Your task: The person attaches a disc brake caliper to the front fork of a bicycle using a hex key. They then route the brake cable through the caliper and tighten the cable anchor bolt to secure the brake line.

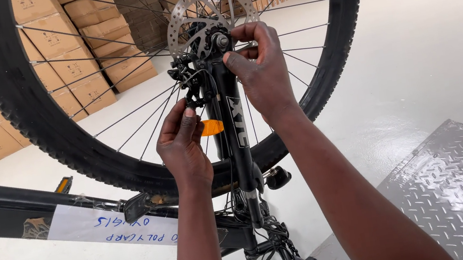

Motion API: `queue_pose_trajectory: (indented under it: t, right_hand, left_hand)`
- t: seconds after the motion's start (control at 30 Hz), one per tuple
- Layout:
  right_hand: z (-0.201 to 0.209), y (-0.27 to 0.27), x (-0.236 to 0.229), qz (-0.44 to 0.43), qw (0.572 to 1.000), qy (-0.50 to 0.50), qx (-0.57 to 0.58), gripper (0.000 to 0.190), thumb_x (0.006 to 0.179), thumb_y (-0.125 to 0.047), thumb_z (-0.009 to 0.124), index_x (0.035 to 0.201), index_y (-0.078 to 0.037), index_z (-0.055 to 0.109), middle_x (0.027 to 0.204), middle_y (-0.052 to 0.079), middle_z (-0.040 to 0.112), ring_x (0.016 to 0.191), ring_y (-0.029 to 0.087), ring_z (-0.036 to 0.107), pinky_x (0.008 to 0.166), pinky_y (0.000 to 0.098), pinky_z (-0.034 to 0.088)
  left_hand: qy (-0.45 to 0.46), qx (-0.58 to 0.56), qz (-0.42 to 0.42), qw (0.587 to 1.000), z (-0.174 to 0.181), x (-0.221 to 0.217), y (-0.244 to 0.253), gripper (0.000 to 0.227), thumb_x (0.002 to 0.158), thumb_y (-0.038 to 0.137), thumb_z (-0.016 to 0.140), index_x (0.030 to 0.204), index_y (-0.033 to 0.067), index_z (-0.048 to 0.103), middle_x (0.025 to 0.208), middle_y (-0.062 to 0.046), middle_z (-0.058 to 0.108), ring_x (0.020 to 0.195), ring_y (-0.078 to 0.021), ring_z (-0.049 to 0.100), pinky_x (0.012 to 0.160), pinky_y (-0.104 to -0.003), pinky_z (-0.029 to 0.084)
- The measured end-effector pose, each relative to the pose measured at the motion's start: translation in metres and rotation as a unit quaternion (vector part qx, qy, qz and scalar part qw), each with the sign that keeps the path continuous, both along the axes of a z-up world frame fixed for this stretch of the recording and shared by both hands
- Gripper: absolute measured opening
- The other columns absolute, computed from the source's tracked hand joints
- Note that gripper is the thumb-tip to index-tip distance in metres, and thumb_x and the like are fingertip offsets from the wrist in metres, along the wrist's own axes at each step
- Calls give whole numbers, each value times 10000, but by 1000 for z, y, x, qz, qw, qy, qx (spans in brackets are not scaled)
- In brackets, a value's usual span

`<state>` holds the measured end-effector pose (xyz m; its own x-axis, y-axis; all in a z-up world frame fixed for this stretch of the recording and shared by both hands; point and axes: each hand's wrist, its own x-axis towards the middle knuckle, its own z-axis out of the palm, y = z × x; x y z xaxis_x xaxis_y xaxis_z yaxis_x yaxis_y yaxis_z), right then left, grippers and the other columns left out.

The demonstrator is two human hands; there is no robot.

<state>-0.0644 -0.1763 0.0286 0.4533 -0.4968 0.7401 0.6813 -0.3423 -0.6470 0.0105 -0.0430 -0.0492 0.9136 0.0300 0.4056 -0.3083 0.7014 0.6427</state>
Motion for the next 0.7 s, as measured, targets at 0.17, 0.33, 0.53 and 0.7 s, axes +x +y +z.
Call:
queue_pose_trajectory:
  t: [0.17, 0.33, 0.53, 0.7]
  right_hand:
    - [0, 0, 1, 4, 1000, -2, 11, 326, 816, -177, 679, 1135, -157, 615, 1192, 21, 542, 918, 142, 542, 828, 265, 547]
    - [-2, -4, 3, -4, 1000, 3, 9, 320, 813, -177, 684, 1126, -163, 615, 1175, 14, 539, 915, 140, 514, 838, 261, 526]
    - [-2, -6, 3, -4, 999, 23, 25, 304, 807, -174, 679, 1106, -163, 626, 1162, 5, 559, 866, 121, 520, 811, 255, 540]
    - [-3, -7, 3, 1, 1000, 21, 12, 268, 834, -159, 680, 1094, -164, 617, 1161, 7, 555, 870, 120, 514, 813, 254, 546]
  left_hand:
    - [-5, 14, 9, 1000, 2, -2, 2, 318, 831, 79, 805, 1146, 52, 766, 954, -33, 750, 815, -126, 677, 710, -267, 578]
    - [-18, 35, 20, 999, 3, -2, 6, 334, 809, 105, 824, 1126, 23, 756, 932, -47, 733, 780, -152, 685, 687, -272, 615]
    - [-55, 81, 39, 994, 5, 1, 13, 314, 812, 143, 832, 1099, 32, 765, 883, -46, 732, 756, -150, 667, 740, -274, 617]
    - [-64, 96, 68, 991, 11, 2, 14, 292, 789, 1, 810, 1078, 21, 781, 1015, -80, 790, 957, -169, 717, 815, -275, 607]
